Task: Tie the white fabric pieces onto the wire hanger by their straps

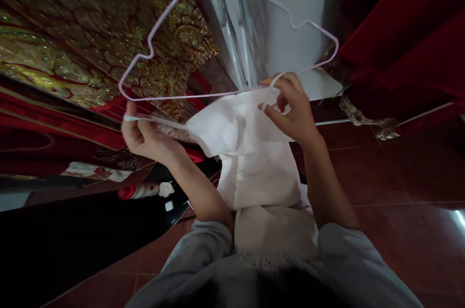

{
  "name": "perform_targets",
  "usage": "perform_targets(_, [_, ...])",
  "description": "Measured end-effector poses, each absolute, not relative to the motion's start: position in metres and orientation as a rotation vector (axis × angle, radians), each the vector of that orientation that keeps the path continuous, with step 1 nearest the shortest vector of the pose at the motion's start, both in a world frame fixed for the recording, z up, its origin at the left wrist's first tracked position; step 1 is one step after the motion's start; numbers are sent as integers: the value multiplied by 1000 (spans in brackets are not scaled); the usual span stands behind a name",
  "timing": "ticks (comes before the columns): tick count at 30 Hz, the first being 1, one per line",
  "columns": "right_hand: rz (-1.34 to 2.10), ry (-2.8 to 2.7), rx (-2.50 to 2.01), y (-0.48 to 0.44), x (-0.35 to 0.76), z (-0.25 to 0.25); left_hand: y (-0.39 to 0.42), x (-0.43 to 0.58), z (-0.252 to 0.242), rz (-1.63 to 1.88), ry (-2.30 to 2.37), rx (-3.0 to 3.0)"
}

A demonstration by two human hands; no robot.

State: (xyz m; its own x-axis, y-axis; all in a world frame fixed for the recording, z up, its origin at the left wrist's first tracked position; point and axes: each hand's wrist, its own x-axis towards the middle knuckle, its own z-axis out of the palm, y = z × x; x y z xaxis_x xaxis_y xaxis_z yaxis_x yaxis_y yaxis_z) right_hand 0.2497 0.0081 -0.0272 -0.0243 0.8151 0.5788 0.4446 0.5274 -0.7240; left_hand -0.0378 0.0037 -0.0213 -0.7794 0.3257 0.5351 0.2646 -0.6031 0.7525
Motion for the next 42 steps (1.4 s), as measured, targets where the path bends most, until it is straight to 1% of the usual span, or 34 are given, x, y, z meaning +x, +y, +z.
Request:
perform_targets(2, [432, -1675, -1078, 8, 249, -30, 9, -48, -12, 2527, 1309, 1249])
perform_targets(4, [455, -1685, -1068, 7, 249, -30, 13, -54, 1, 2368, 1192, 1478])
perform_targets(7, [485, -1683, -1061, 4, 248, -28, 18, -59, 24, 2195, 1124, 1654])
perform_targets(9, [489, -1659, -1074, 3, 249, -27, 20, -60, 39, 2053, 1174, 1707])
perform_targets(13, [484, -1614, -1120, 3, 256, -27, 24, -59, 66, 1652, 1292, 1721])
perform_targets(16, [442, -1621, -1119, 6, 261, -28, 29, -56, 73, 1503, 1312, 1685])
perform_targets(18, [393, -1639, -1122, 7, 261, -28, 32, -55, 66, 1541, 1278, 1707])
perform_targets(20, [371, -1660, -1114, 7, 260, -28, 33, -53, 51, 1742, 1255, 1647])
perform_targets(22, [402, -1675, -1111, 4, 256, -29, 32, -49, 30, 1986, 1244, 1454])
perform_targets(24, [443, -1683, -1123, 2, 253, -30, 31, -38, 10, 2114, 1190, 1309])
perform_targets(28, [408, -1665, -1108, -2, 249, -33, 29, -6, -15, 2148, 1052, 1228])
perform_targets(33, [324, -1686, -1012, -6, 249, -30, 32, 15, -20, 2220, 1146, 1170])
perform_targets(35, [219, -1637, -946, -1, 258, -26, 32, 14, -19, 2225, 1106, 1167])
perform_targets(39, [-63, -1265, -773, 26, 298, -17, 27, 10, -15, 2202, 1061, 1121])
perform_targets(42, [-168, -1174, -723, 53, 328, -5, 23, 9, -14, 2175, 1065, 1121])
